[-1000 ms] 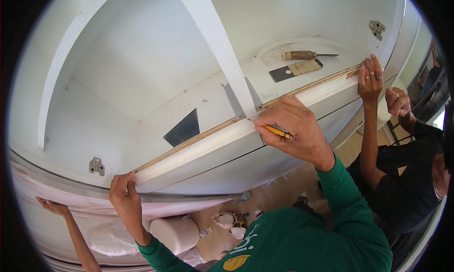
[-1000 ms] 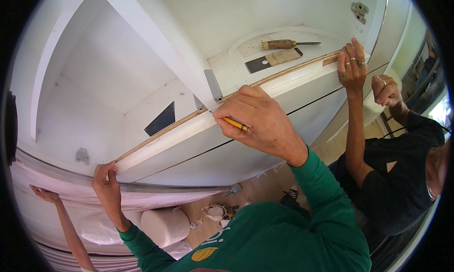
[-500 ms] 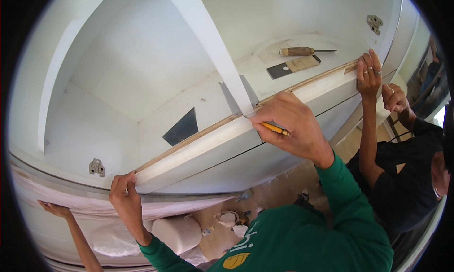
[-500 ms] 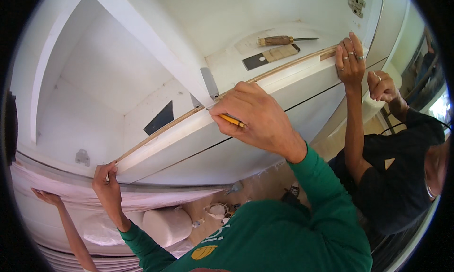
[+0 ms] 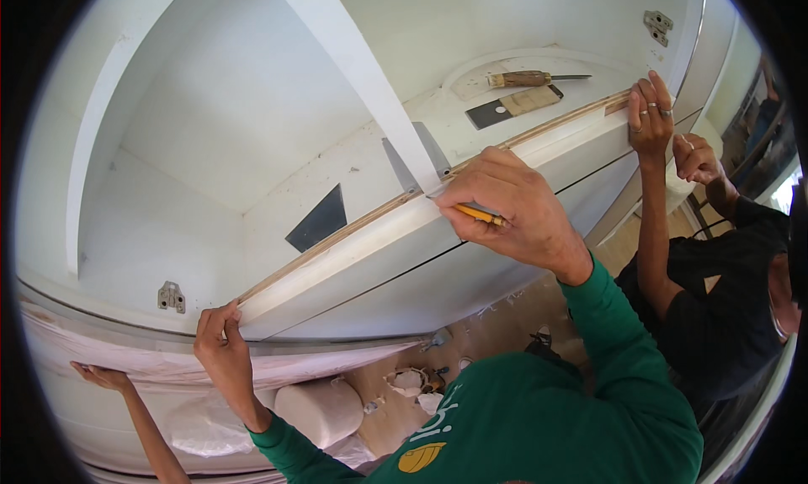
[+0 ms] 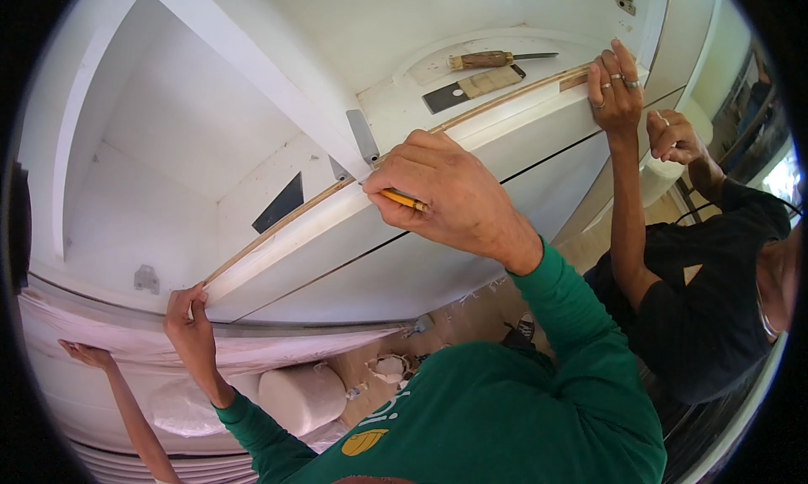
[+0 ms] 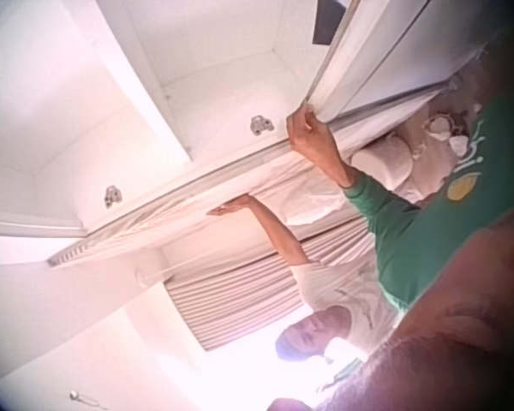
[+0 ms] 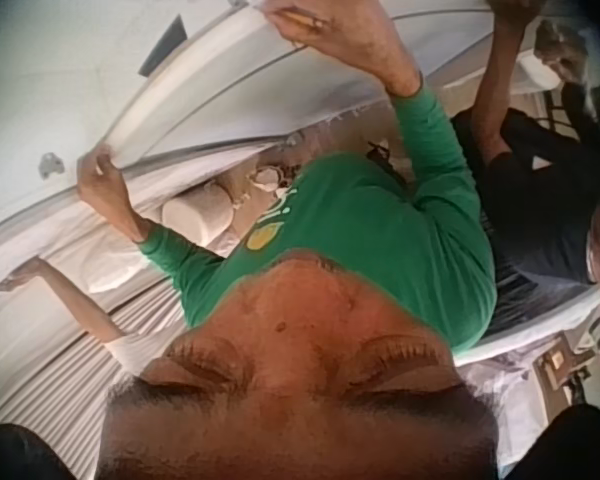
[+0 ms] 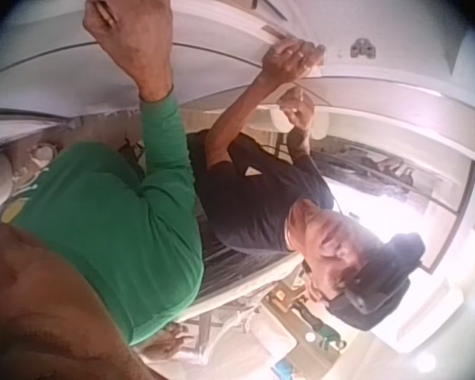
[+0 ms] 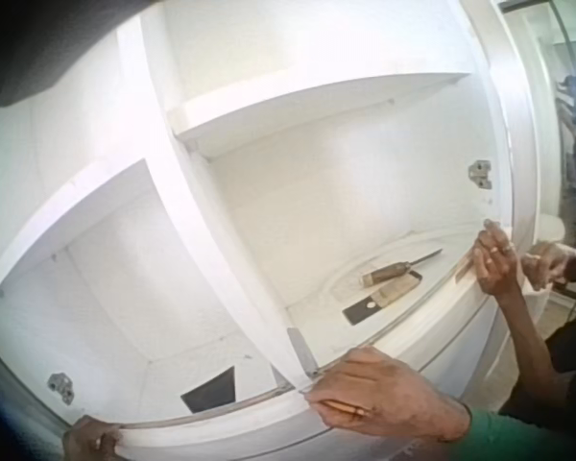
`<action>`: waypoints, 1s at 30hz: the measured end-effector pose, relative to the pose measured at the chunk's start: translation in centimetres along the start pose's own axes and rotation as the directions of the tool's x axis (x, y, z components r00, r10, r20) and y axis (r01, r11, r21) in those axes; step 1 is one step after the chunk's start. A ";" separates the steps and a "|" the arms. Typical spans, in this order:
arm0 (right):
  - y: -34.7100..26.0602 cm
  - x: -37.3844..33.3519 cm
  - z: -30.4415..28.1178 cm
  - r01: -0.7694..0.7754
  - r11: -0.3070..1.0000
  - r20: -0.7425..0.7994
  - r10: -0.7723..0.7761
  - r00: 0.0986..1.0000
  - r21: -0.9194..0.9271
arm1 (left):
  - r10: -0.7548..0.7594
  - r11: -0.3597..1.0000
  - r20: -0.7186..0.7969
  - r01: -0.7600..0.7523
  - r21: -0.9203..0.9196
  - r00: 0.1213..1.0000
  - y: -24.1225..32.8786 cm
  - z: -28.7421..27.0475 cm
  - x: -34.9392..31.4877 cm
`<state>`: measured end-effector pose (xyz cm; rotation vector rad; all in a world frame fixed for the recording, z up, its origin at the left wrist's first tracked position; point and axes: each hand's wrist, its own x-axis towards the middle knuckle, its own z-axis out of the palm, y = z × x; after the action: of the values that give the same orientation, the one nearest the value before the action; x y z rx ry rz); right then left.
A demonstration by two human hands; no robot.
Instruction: The person applies white trim to the edge of a wooden cabinet shelf using a putty knife and a pencil for alignment while working with other people.
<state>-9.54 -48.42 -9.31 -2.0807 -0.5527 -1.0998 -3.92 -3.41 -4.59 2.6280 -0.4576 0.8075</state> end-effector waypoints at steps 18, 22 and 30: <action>0.3 -0.2 0.0 -0.003 1.000 0.022 0.003 1.000 -0.004 | 0.016 1.000 -0.014 -0.016 0.015 1.000 -0.2 0.3 -0.1; 0.2 0.0 -0.1 -0.007 1.000 0.026 0.006 1.000 0.005 | 0.031 0.999 -0.021 -0.030 0.016 0.999 -0.4 0.3 -0.2; 0.2 -0.1 -0.1 -0.019 0.999 0.009 0.018 1.000 0.030 | 0.009 0.999 -0.012 -0.009 0.033 1.000 -0.8 0.4 -0.1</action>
<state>-9.48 -48.64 -9.42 -2.0618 -0.5495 -1.0666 -3.52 -2.79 -5.14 2.6514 -0.4573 0.8401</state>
